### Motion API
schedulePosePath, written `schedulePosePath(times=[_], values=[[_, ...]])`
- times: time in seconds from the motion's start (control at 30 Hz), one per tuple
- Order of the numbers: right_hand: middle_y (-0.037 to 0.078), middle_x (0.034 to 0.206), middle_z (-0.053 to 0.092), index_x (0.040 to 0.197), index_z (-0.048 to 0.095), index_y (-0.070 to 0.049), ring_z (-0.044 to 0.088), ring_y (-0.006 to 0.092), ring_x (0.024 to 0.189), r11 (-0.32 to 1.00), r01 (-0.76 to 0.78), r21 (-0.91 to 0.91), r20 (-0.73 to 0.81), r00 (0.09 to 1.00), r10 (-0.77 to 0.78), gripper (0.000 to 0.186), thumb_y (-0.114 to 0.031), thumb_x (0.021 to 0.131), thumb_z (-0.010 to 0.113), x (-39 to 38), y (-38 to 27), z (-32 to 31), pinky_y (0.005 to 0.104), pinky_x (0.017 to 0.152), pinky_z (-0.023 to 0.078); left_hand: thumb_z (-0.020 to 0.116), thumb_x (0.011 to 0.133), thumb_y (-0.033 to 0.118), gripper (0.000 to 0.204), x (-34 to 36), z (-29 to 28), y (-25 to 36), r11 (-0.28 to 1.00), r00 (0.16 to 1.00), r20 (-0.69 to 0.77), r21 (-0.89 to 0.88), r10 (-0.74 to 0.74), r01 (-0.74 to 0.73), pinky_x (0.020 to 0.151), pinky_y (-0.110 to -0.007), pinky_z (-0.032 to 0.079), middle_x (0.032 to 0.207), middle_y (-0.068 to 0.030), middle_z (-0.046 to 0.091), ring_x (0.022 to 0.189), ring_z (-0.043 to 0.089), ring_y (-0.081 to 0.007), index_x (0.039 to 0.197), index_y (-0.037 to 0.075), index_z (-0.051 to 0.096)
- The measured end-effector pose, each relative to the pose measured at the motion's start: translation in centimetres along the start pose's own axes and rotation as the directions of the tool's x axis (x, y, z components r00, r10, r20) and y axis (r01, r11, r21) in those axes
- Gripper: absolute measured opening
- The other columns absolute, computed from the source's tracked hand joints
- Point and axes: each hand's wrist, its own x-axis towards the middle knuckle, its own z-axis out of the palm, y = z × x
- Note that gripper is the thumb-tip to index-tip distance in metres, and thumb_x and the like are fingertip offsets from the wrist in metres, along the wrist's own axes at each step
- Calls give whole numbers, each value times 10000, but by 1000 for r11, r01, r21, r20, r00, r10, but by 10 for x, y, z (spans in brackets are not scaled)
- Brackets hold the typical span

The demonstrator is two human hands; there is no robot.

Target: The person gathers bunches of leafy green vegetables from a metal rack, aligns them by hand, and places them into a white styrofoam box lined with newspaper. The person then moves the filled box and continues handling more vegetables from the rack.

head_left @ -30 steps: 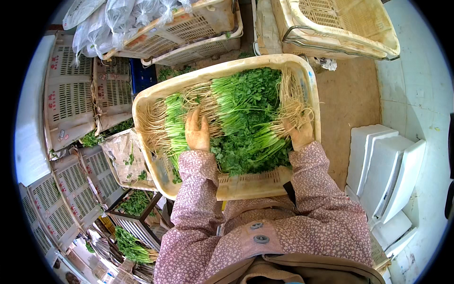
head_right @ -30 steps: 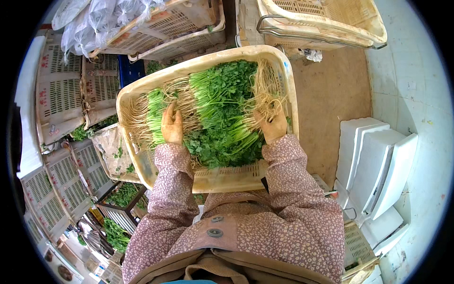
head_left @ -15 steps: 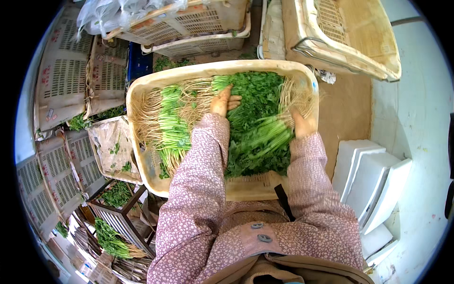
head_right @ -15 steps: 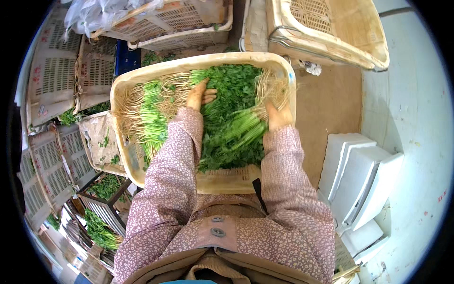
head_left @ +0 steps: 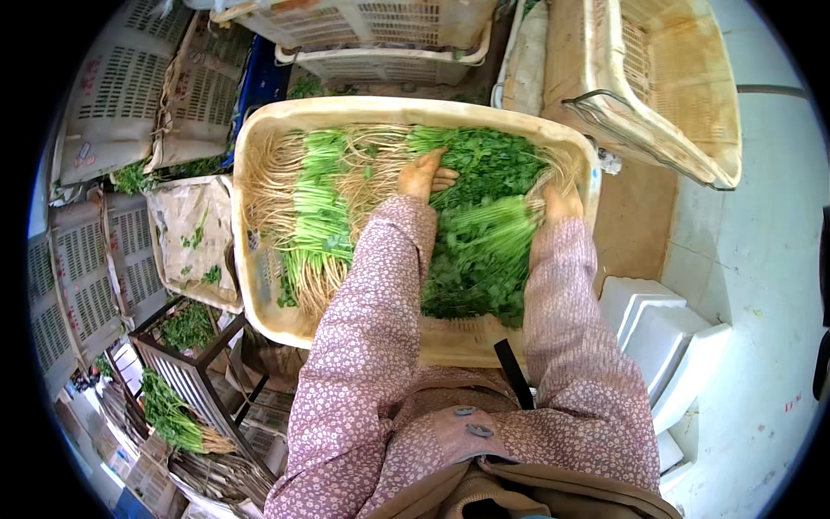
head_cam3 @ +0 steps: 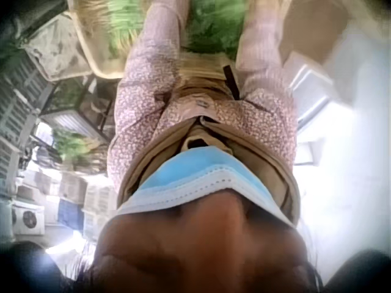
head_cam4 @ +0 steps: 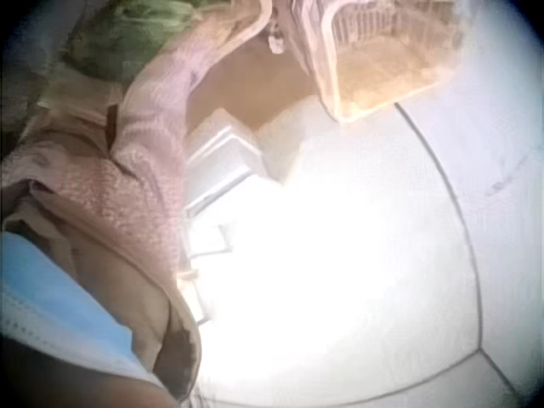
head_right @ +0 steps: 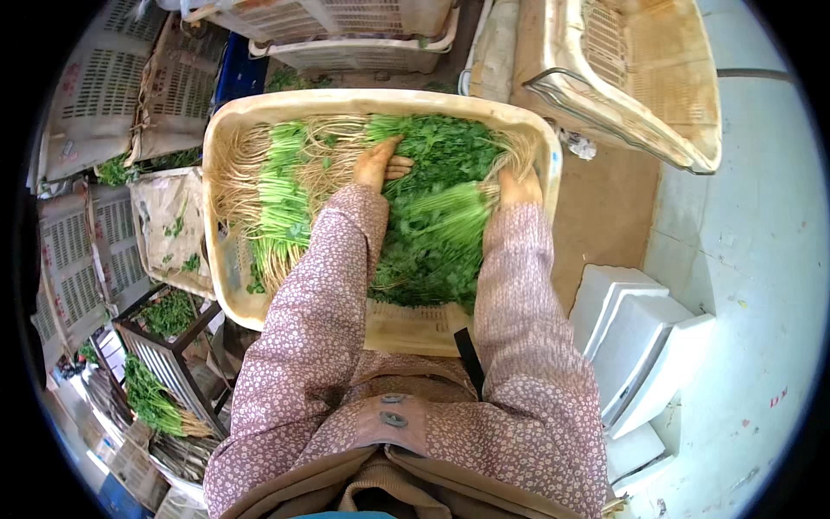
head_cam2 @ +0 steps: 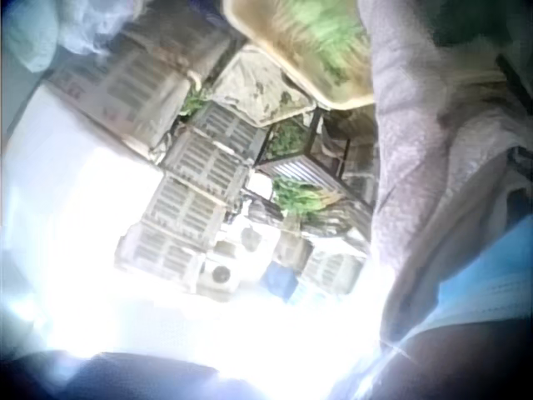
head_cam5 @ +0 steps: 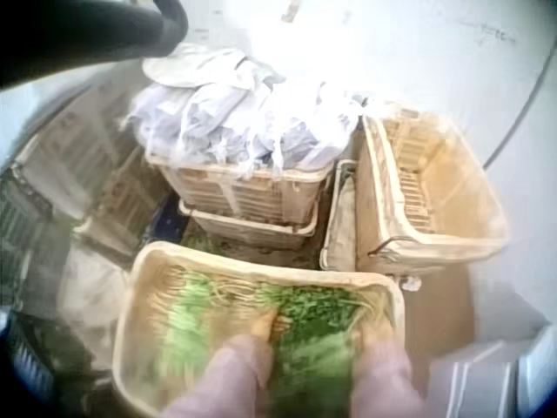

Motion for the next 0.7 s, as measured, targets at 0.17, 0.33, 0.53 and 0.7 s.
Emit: schedulePosePath(times=[0.17, 0.33, 0.53, 0.7], values=[[123, 1116, 562, 1278, 399, 32, 539, 223, 1026, 857, 245, 454, -332, 939, -93, 536, -12, 790, 616, -127, 30, -25, 319, 866, 439, 484, 929, 359, 454, 4, -3, 0, 1000, 1000, 16, -22, 8, -8, 654, -266, 517, 818, -139, 673, 665, 632, -167, 1260, 49, 500], [138, 1196, 511, 1280, 397, 28, 521, 225, 1044, 816, 346, 464, -347, 918, -192, 519, -31, 816, 621, -178, 83, -36, 345, 893, 434, 438, 959, 255, 363, -18, 7, 11, 993, 999, 31, 112, 43, -46, 672, -253, 505, 893, -108, 667, 714, 615, -133, 1259, 61, 504], [134, 1186, 502, 1275, 376, 0, 519, 230, 1041, 862, 213, 460, -177, 973, -146, 515, -80, 827, 618, -195, 119, -38, 359, 872, 457, 471, 936, 222, 339, -88, 78, 15, 945, 967, 255, 313, 14, -96, 886, -308, 459, 1211, -83, 571, 990, 590, -186, 1239, 83, 530], [148, 1119, 539, 1227, 406, 15, 559, 238, 986, 700, 119, 704, -81, 993, -88, 468, -86, 818, 610, -193, 78, -49, 331, 821, 491, 429, 936, 312, 372, -96, 162, -38, 952, 791, 600, 296, -120, -80, 937, -329, 374, 1124, -100, 586, 1040, 526, -215, 1129, 41, 595]])
